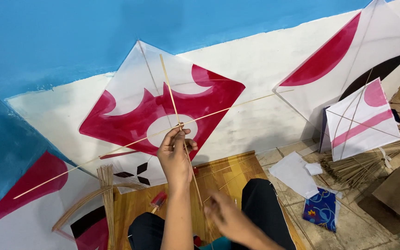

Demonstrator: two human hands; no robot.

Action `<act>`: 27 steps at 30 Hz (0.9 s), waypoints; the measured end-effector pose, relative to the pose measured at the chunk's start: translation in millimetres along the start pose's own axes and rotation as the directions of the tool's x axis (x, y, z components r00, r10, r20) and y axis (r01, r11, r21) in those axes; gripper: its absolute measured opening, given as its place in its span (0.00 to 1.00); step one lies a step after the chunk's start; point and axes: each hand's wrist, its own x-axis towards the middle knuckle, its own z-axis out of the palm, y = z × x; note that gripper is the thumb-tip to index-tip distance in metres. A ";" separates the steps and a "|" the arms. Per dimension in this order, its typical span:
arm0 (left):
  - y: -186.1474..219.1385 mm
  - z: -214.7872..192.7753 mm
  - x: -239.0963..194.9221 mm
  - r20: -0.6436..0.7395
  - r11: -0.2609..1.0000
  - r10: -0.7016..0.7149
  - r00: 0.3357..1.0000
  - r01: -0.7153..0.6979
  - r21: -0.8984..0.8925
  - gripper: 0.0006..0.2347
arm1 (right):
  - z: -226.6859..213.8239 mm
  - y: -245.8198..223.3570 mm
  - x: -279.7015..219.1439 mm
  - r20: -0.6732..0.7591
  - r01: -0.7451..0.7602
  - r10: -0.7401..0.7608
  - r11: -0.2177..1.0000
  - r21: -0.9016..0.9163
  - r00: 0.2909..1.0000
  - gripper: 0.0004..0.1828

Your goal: The person assembles a kite by tying bamboo sticks together with string. They use scissors to cut the string and a spool to measure and secure the frame.

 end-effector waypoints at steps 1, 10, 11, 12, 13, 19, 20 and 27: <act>0.3 -0.7 1.7 0.000 1.000 -0.003 1.000 0.003 0.001 0.07 | -18.6 -10.6 10.6 0.000 -0.003 0.003 1.000 0.000 1.000 0.26; -6.4 -3.5 23.7 0.017 0.991 0.128 0.992 -0.129 0.042 0.06 | -152.8 -67.0 114.8 -0.334 0.260 -0.572 0.718 -0.646 0.749 0.20; -7.5 -4.5 25.2 0.029 0.990 0.133 0.991 -0.135 0.046 0.06 | -160.5 -60.3 126.5 -0.315 0.224 -0.636 0.620 -0.752 0.704 0.22; -8.7 -5.4 26.6 0.041 0.989 0.139 0.989 -0.141 0.049 0.06 | -168.3 -53.5 138.3 -0.284 0.176 -0.696 0.510 -0.842 0.660 0.24; -9.7 -6.3 26.7 0.044 0.989 0.139 0.989 -0.141 0.051 0.06 | -173.1 -60.6 140.6 -0.287 0.174 -0.696 0.512 -0.841 0.658 0.24; -15.6 -9.6 27.4 0.063 0.990 0.137 0.989 -0.139 0.025 0.05 | -177.5 -65.9 154.2 -0.192 0.173 -0.702 0.414 -0.894 0.685 0.24; -17.9 -10.6 28.7 0.065 0.990 0.137 0.988 -0.138 0.016 0.05 | -176.6 -66.3 154.4 -0.176 0.175 -0.686 0.410 -0.895 0.706 0.21; -9.1 -9.1 24.2 0.045 0.990 0.130 0.991 -0.132 0.054 0.04 | -167.4 -59.1 157.5 -0.162 0.142 -0.611 0.418 -0.897 0.775 0.14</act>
